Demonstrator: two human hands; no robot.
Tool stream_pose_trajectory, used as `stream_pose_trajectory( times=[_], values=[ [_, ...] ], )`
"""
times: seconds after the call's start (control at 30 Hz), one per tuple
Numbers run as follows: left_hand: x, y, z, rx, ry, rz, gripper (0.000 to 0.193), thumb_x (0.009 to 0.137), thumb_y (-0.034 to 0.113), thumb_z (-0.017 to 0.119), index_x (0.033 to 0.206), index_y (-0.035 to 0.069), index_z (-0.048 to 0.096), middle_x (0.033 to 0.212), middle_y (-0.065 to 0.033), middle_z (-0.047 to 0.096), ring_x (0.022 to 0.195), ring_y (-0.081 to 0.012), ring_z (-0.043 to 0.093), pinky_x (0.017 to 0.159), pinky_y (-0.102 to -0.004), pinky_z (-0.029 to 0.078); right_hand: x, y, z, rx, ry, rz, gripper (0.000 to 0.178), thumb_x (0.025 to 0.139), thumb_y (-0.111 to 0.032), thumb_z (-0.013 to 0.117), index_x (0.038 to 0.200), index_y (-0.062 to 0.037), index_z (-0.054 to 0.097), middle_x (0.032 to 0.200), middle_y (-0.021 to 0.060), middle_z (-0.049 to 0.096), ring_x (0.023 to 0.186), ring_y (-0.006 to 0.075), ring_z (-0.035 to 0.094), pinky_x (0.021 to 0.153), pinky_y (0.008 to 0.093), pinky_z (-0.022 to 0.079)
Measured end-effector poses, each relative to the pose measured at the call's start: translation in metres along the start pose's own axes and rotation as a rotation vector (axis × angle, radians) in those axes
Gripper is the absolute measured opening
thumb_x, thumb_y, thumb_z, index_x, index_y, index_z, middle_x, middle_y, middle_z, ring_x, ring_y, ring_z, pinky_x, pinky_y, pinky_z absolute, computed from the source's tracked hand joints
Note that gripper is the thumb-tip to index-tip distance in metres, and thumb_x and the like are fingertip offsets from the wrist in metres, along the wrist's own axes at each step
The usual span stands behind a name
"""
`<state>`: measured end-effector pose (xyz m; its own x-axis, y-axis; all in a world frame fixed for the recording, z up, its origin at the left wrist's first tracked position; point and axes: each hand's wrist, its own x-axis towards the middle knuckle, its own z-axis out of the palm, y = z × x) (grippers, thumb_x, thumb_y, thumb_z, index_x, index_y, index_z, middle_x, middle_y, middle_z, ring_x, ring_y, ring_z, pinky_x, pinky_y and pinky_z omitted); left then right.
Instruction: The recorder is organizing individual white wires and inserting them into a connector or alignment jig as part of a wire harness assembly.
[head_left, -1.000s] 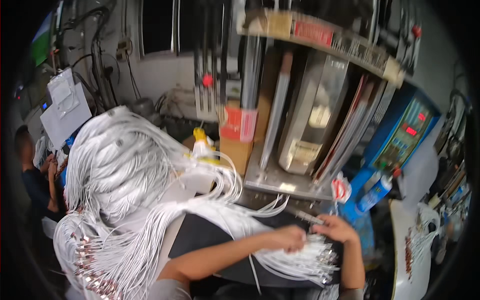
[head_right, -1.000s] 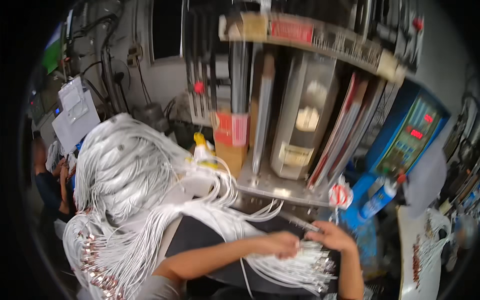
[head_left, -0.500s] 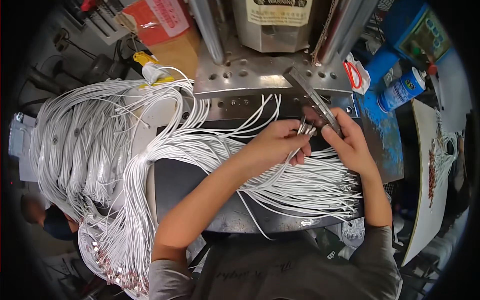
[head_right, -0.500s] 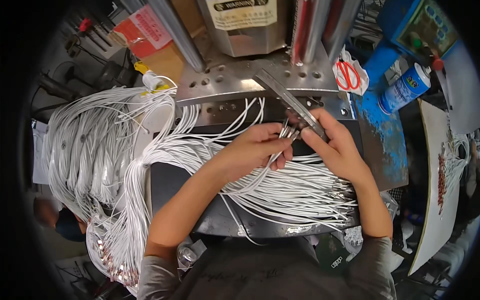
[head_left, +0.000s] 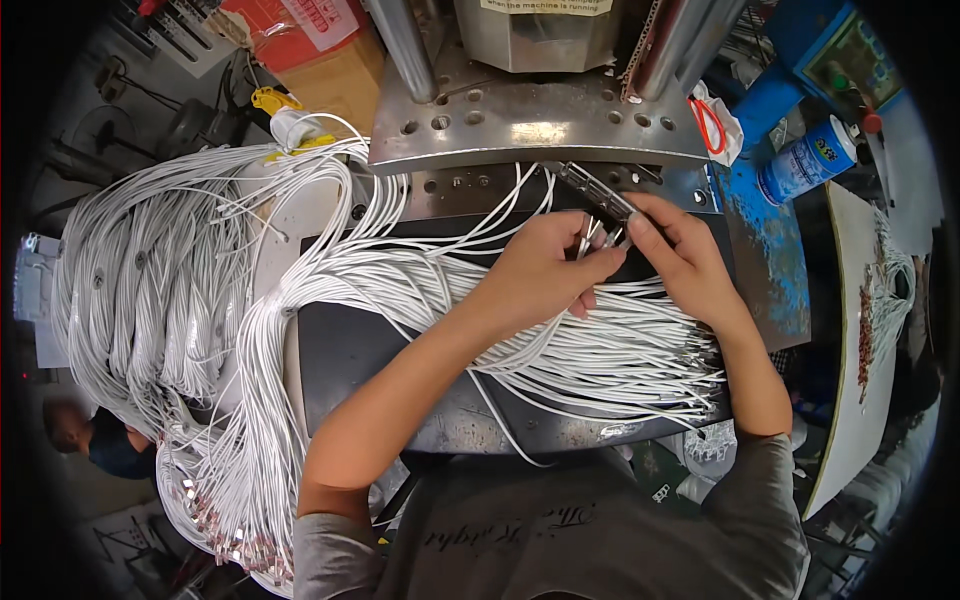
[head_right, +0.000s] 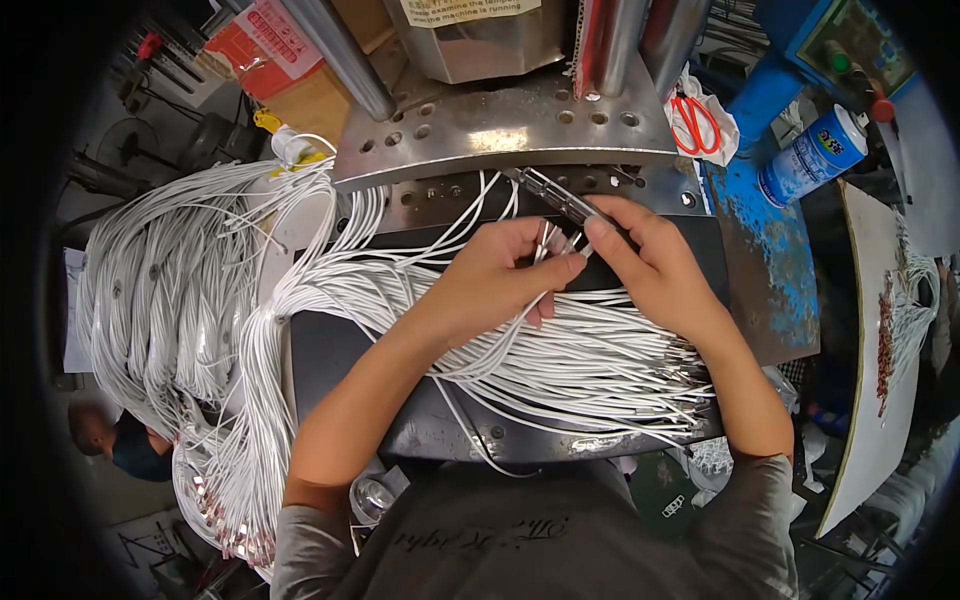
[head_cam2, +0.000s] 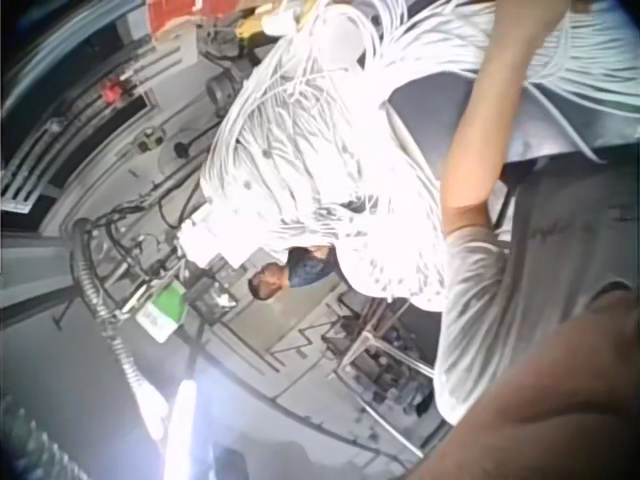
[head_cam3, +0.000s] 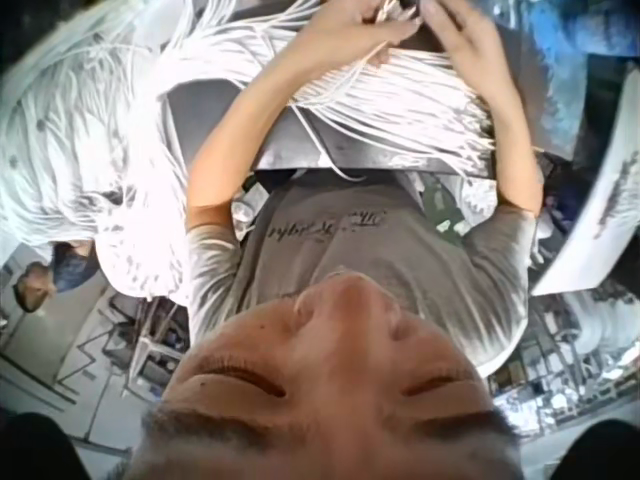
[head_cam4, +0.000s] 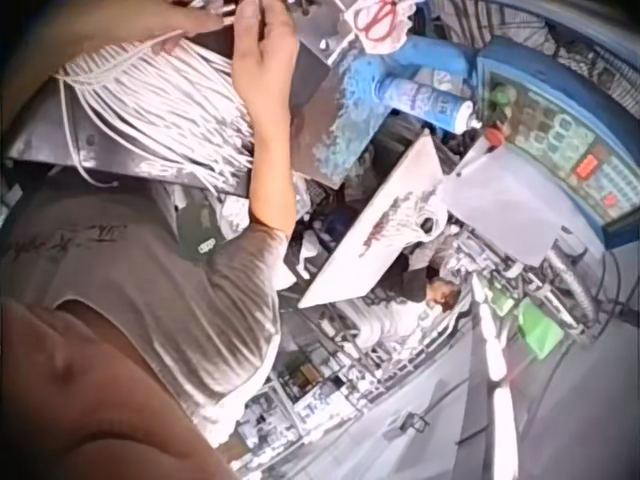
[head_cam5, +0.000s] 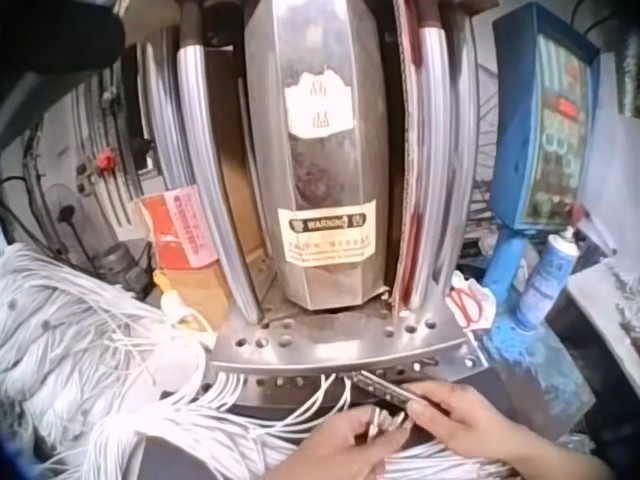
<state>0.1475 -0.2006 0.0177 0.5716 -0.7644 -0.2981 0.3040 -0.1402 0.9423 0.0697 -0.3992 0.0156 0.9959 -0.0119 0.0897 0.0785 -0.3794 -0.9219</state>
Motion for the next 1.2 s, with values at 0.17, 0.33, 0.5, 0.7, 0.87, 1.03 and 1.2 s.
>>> stream_pose_trajectory(
  times=[0.17, 0.33, 0.5, 0.7, 0.87, 1.03, 1.2],
  values=[
    [0.005, -0.007, 0.004, -0.047, 0.064, 0.118, 0.017, 0.099, 0.015, 0.07, 0.092, 0.003, 0.061, 0.073, 0.002, 0.058, 0.059, -0.0055, 0.056, 0.051, -0.0221, 0.045, 0.0, 0.001, 0.002, 0.132, -0.018, 0.06, 0.038, 0.11, -0.023, 0.052, 0.136, 0.0045, 0.06, 0.108, 0.0047, 0.068, 0.097, 0.0084, 0.057, 0.089, 0.0243, 0.047],
    [0.006, -0.008, 0.003, -0.061, 0.054, 0.109, 0.016, 0.099, 0.015, 0.07, 0.092, 0.003, 0.062, 0.073, 0.0022, 0.059, 0.059, -0.005, 0.055, 0.05, -0.0217, 0.044, 0.001, 0.002, 0.005, -0.031, 0.068, -0.077, 0.038, 0.111, -0.022, 0.051, 0.135, 0.0052, 0.061, 0.106, 0.003, 0.068, 0.097, 0.0079, 0.058, 0.089, 0.0241, 0.047],
    [0.003, -0.003, 0.005, -0.135, 0.065, 0.122, 0.016, 0.1, 0.016, 0.07, 0.094, 0.002, 0.065, 0.073, 0.0022, 0.06, 0.06, -0.0045, 0.054, 0.052, -0.0223, 0.043, 0.002, 0.002, -0.001, 0.189, 0.037, 0.067, 0.038, 0.109, -0.022, 0.055, 0.134, 0.0052, 0.062, 0.11, 0.0034, 0.069, 0.098, 0.0085, 0.059, 0.091, 0.0246, 0.047],
    [0.003, -0.001, -0.001, -0.152, 0.067, 0.101, 0.022, 0.103, 0.023, 0.066, 0.094, 0.003, 0.066, 0.073, 0.0027, 0.061, 0.061, -0.004, 0.054, 0.055, -0.0227, 0.042, 0.0, 0.001, -0.002, 0.273, 0.094, 0.088, 0.039, 0.1, -0.019, 0.071, 0.131, 0.0039, 0.064, 0.112, 0.0043, 0.072, 0.102, 0.0091, 0.063, 0.093, 0.0242, 0.049],
    [0.002, 0.0, 0.002, -0.157, 0.029, 0.102, 0.027, 0.106, 0.028, 0.062, 0.092, 0.005, 0.065, 0.073, 0.0034, 0.061, 0.062, -0.0037, 0.054, 0.055, -0.022, 0.04, 0.0, -0.006, 0.003, 0.274, 0.08, 0.041, 0.041, 0.095, -0.016, 0.077, 0.129, 0.0034, 0.066, 0.112, 0.005, 0.073, 0.103, 0.0088, 0.063, 0.094, 0.0244, 0.048],
    [0.007, -0.007, -0.001, -0.138, 0.011, 0.132, 0.029, 0.106, 0.029, 0.06, 0.091, 0.005, 0.065, 0.074, 0.003, 0.061, 0.063, -0.0036, 0.055, 0.055, -0.0214, 0.039, 0.0, -0.005, -0.007, 0.161, 0.039, 0.074, 0.043, 0.092, -0.017, 0.078, 0.129, 0.0031, 0.067, 0.113, 0.0047, 0.073, 0.103, 0.0104, 0.065, 0.094, 0.0249, 0.049],
    [0.005, -0.006, -0.004, -0.107, 0.046, 0.156, 0.025, 0.105, 0.025, 0.062, 0.096, 0.002, 0.066, 0.077, 0.0009, 0.063, 0.063, -0.0051, 0.056, 0.055, -0.0213, 0.041, -0.001, 0.001, -0.011, 0.242, 0.173, 0.121, 0.039, 0.093, -0.016, 0.077, 0.126, 0.0035, 0.068, 0.113, 0.0057, 0.074, 0.103, 0.0104, 0.065, 0.094, 0.0254, 0.049]
  ],
)
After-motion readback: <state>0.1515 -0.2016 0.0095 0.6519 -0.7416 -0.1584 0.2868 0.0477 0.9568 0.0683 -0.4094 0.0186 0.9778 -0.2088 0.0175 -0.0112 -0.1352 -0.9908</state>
